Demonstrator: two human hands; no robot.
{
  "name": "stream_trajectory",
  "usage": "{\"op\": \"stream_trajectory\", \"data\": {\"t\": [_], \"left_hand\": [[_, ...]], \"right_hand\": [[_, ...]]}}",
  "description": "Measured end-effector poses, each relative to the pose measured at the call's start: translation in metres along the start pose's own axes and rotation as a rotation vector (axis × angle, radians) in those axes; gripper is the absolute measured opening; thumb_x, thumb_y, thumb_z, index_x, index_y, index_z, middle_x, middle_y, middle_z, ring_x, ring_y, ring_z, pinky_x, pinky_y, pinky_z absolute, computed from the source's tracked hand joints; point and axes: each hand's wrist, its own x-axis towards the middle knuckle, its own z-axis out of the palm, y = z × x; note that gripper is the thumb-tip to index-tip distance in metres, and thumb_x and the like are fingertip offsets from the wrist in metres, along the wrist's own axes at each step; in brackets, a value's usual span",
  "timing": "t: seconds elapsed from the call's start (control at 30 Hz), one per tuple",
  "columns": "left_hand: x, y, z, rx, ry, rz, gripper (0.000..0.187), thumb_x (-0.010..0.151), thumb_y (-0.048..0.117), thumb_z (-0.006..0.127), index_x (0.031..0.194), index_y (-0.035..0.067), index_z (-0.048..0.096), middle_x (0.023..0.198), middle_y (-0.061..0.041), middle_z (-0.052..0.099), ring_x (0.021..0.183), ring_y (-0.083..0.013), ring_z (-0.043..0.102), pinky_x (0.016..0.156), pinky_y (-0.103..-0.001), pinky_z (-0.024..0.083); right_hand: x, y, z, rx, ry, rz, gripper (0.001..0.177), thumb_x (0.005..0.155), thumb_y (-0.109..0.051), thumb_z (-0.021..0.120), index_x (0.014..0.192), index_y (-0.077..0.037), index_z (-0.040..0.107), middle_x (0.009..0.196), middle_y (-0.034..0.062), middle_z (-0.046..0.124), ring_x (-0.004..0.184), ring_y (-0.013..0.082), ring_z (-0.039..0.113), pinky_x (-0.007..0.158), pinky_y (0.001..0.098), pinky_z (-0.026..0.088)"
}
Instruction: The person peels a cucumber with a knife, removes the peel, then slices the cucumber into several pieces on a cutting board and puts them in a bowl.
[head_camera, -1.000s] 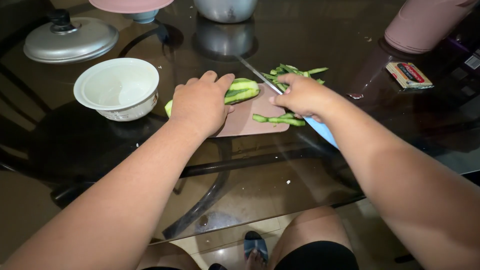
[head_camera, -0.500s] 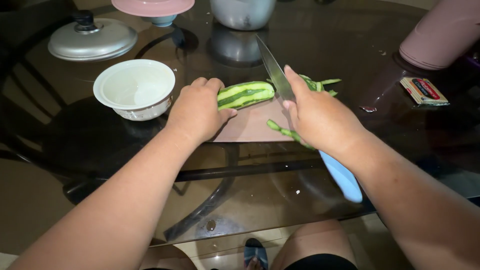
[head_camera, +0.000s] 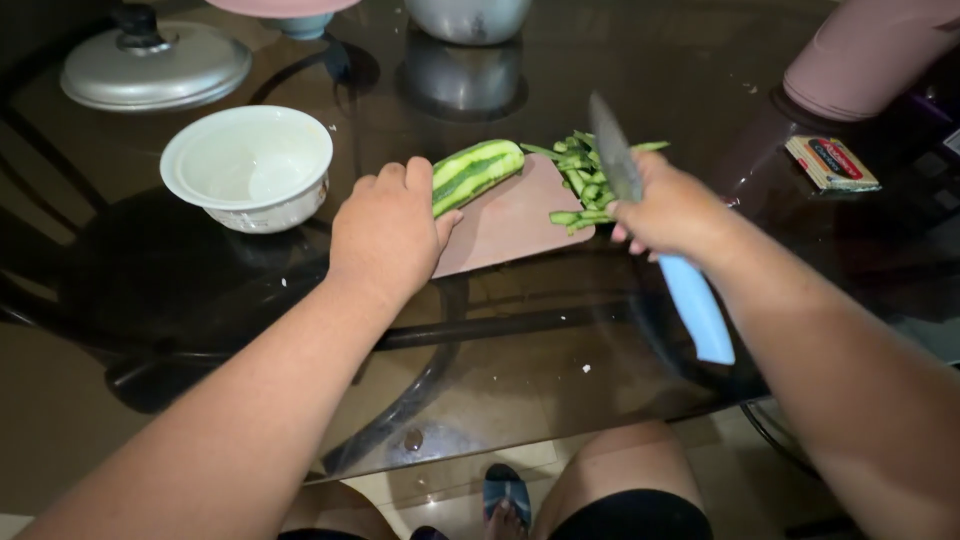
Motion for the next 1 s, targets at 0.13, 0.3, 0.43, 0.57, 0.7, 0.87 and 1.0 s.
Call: {"op": "stream_trajectory", "data": {"t": [0.13,0.3,0.43,0.57,0.7,0.87,1.0], "left_hand": [[0.003,0.002,-0.002,0.03,-0.044,-0.023,0.052,0.086,0.043,0.077,0.114,0.006,0.054,0.105,-0.016,0.063,0.095,-0.0357,0.064,0.076,-0.047,0.056],[0.002,0.003,-0.003,0.031,-0.043,-0.039,0.051,0.087,0.044,0.075,0.115,0.007,0.055,0.107,-0.014,0.064,0.095,-0.0349,0.063,0.077,-0.047,0.056],[0.001,0.003,-0.005,0.026,-0.058,-0.037,0.052,0.086,0.045,0.075,0.115,0.007,0.055,0.107,-0.014,0.064,0.096,-0.0351,0.063,0.077,-0.047,0.056],[0.004,0.0,-0.008,0.004,-0.03,-0.004,0.052,0.085,0.045,0.076,0.115,0.008,0.057,0.108,-0.013,0.064,0.097,-0.0354,0.063,0.078,-0.047,0.055],[0.004,0.0,-0.005,-0.06,0.081,0.086,0.056,0.081,0.043,0.079,0.121,0.008,0.061,0.11,-0.013,0.065,0.099,-0.036,0.062,0.079,-0.048,0.054],[0.0,-0.001,0.001,-0.098,0.112,0.151,0.059,0.08,0.041,0.08,0.127,0.011,0.062,0.114,-0.012,0.066,0.099,-0.0362,0.062,0.083,-0.049,0.053],[0.0,-0.002,0.002,-0.124,0.083,0.137,0.058,0.081,0.04,0.08,0.129,0.013,0.062,0.113,-0.012,0.066,0.099,-0.0365,0.062,0.085,-0.048,0.052]], "right_hand": [[-0.008,-0.004,0.0,-0.205,0.104,-0.004,0.089,0.087,-0.038,0.07,0.162,-0.015,0.028,0.093,0.0182,0.077,0.071,0.031,0.074,0.065,0.043,0.06],[-0.002,-0.016,0.018,-0.381,0.104,-0.121,0.107,0.077,-0.051,0.077,0.16,-0.013,0.022,0.136,0.0249,0.06,0.125,0.0409,0.06,0.104,0.0466,0.048],[0.009,-0.013,0.003,-0.434,0.113,-0.033,0.093,0.086,-0.046,0.071,0.161,-0.016,0.026,0.133,0.026,0.063,0.123,0.0427,0.061,0.105,0.0484,0.048],[0.003,-0.008,-0.01,-0.503,0.171,-0.029,0.082,0.096,-0.031,0.06,0.164,-0.011,0.019,0.125,0.0303,0.065,0.114,0.0463,0.064,0.1,0.0518,0.049],[-0.036,-0.026,-0.009,-0.33,0.129,-0.194,0.067,0.097,-0.02,0.05,0.16,-0.012,0.027,0.089,0.0206,0.078,0.086,0.0378,0.074,0.088,0.0481,0.054],[-0.083,-0.069,0.0,-0.249,0.034,-0.151,0.061,0.1,-0.026,0.05,0.157,-0.018,0.031,0.078,0.0159,0.074,0.057,0.0321,0.072,0.069,0.0446,0.06],[-0.093,-0.082,0.006,-0.32,-0.045,-0.107,0.066,0.098,-0.025,0.049,0.16,-0.022,0.025,0.076,0.018,0.074,0.053,0.0281,0.073,0.069,0.0417,0.061]]}}
